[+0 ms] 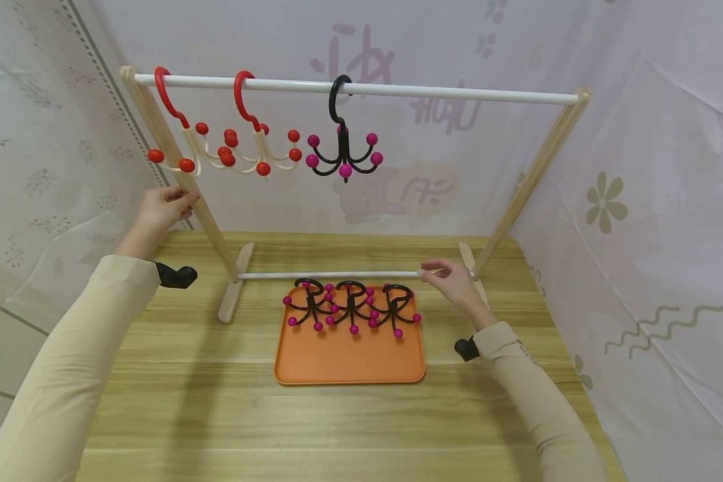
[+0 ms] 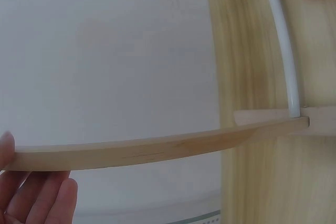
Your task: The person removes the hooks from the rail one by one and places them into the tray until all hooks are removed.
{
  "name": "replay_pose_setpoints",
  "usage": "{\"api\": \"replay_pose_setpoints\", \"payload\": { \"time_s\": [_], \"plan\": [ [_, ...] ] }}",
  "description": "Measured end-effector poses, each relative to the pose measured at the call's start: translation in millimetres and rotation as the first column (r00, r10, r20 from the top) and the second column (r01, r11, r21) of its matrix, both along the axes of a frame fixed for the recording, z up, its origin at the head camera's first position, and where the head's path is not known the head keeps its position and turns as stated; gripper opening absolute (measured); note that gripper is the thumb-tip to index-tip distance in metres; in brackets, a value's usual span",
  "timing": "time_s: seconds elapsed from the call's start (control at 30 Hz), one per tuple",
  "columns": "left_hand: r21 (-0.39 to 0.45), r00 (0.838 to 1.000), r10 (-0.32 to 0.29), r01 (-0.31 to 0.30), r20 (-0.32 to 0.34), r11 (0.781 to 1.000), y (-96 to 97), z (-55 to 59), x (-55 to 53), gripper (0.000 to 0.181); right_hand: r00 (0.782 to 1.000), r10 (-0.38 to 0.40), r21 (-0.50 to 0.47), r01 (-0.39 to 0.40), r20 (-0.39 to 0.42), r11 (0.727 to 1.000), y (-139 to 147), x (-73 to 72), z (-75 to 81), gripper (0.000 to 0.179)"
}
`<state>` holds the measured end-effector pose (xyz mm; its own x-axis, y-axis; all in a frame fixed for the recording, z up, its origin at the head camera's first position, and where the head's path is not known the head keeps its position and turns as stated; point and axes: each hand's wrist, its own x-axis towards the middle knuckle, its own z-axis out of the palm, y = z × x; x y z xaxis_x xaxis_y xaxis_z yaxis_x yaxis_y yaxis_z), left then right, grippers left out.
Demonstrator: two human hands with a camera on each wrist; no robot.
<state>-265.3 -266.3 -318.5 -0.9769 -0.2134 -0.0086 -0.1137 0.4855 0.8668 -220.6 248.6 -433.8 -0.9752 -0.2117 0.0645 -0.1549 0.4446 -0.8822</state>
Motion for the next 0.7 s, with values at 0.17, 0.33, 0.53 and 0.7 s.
{"api": "replay_pose_setpoints", "payload": {
  "time_s": [0.17, 0.33, 0.53, 0.7],
  "plan": [
    [-0.010, 1.000, -0.004, 0.004, -0.008, 1.000, 0.4, -0.2, 0.4, 0.049, 0.997, -0.050, -0.010, 0.050, -0.056, 0.999, -3.4, -7.1, 28.1, 0.041],
    [-0.013, 1.000, -0.011, 0.011, -0.012, 1.000, -0.3, 0.3, 1.0, 0.048, 0.988, -0.095, -0.077, 0.086, -0.118, 0.993, -19.6, -4.4, 69.2, 0.030],
    [-0.008, 1.000, -0.021, 0.020, -0.017, 1.000, -0.8, 1.8, 0.6, 0.049, 0.963, -0.157, -0.148, 0.127, -0.219, 0.981, -39.8, -5.7, 110.5, 0.025],
    [-0.012, 1.000, -0.020, 0.020, -0.024, 1.000, -0.3, 1.2, 1.0, 0.049, 0.950, -0.179, -0.270, 0.108, -0.256, 0.957, -48.2, -18.5, 130.4, 0.021]
  ]
}}
